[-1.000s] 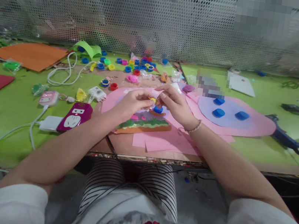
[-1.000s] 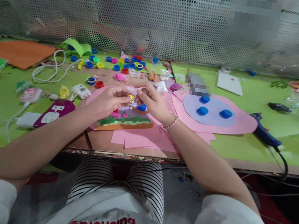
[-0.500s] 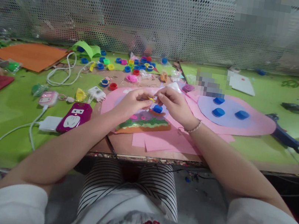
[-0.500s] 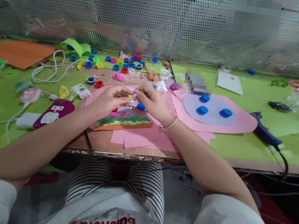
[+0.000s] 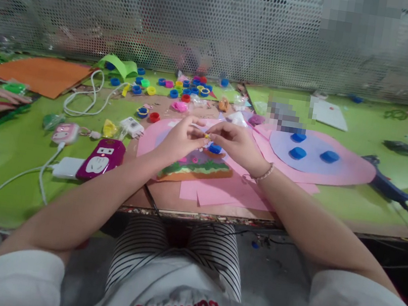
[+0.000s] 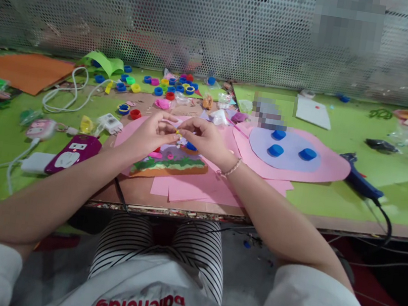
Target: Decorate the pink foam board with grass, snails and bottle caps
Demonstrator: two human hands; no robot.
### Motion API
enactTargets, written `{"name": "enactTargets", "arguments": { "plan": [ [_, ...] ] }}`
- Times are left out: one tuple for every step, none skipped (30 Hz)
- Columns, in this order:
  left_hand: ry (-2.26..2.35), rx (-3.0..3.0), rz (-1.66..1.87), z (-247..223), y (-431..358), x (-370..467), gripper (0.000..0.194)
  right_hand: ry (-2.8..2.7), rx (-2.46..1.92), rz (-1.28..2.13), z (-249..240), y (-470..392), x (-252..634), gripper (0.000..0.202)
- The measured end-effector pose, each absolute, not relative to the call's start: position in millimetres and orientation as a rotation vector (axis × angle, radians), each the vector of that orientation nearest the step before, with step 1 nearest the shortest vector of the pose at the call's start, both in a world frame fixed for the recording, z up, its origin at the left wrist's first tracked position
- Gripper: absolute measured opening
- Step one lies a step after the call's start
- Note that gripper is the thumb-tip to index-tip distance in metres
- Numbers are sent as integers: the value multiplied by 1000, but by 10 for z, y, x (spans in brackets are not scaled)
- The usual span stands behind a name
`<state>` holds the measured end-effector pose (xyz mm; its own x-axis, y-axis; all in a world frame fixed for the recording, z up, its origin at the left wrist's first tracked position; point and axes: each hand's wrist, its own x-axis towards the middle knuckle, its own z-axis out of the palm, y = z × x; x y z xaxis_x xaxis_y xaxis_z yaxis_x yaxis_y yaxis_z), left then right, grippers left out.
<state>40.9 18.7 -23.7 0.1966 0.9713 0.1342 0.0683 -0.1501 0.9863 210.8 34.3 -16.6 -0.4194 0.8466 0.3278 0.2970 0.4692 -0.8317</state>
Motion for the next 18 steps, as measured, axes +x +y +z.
{"name": "enactTargets", "arguments": {
  "plan": [
    [1049, 1423, 1120, -224, 180, 418, 29, -1934, -957, 907, -163, 346, 2111, 22],
    [1044, 1373, 1118, -209, 175, 427, 25, -1925, -961, 915, -161, 351, 2115, 22],
    [1039, 1318, 1116, -194, 172, 434, 20, -1917, -964, 925, -162, 357, 2118, 22],
    [1035, 1264, 1121, -180, 171, 440, 15, -1909, -964, 939, -164, 364, 2122, 22],
    [1033, 1220, 1127, -169, 171, 443, 11, -1901, -963, 957, -168, 371, 2126, 22],
    [1031, 1190, 1134, -161, 174, 444, 9, -1893, -959, 978, -171, 376, 2128, 22],
    [1028, 1171, 1136, -157, 176, 443, 9, -1884, -954, 1000, -174, 380, 2131, 22],
    [1025, 1160, 1131, -155, 179, 441, 9, -1877, -953, 1019, -176, 381, 2132, 21],
    [1019, 1157, 1122, -155, 180, 439, 10, -1871, -957, 1036, -177, 380, 2132, 20],
    [1009, 1161, 1112, -156, 179, 438, 11, -1867, -963, 1049, -175, 378, 2131, 19],
    [999, 1166, 1104, -157, 177, 437, 13, -1864, -966, 1059, -172, 374, 2129, 18],
    [995, 1171, 1104, -157, 174, 438, 15, -1863, -965, 1069, -167, 368, 2127, 17],
    [996, 1176, 1107, -156, 170, 441, 16, -1864, -960, 1077, -160, 362, 2124, 17],
    [1002, 1180, 1111, -155, 166, 445, 18, -1865, -951, 1083, -152, 356, 2121, 17],
    [1012, 1183, 1114, -154, 164, 449, 19, -1869, -944, 1085, -144, 350, 2119, 17],
    [1024, 1182, 1119, -154, 163, 454, 19, -1877, -944, 1081, -135, 345, 2117, 18],
    [1030, 1182, 1121, -155, 163, 458, 19, -1888, -952, 1070, -127, 340, 2115, 18],
    [1032, 1183, 1122, -156, 165, 462, 19, -1898, -966, 1057, -120, 337, 2115, 19]
  ]
}}
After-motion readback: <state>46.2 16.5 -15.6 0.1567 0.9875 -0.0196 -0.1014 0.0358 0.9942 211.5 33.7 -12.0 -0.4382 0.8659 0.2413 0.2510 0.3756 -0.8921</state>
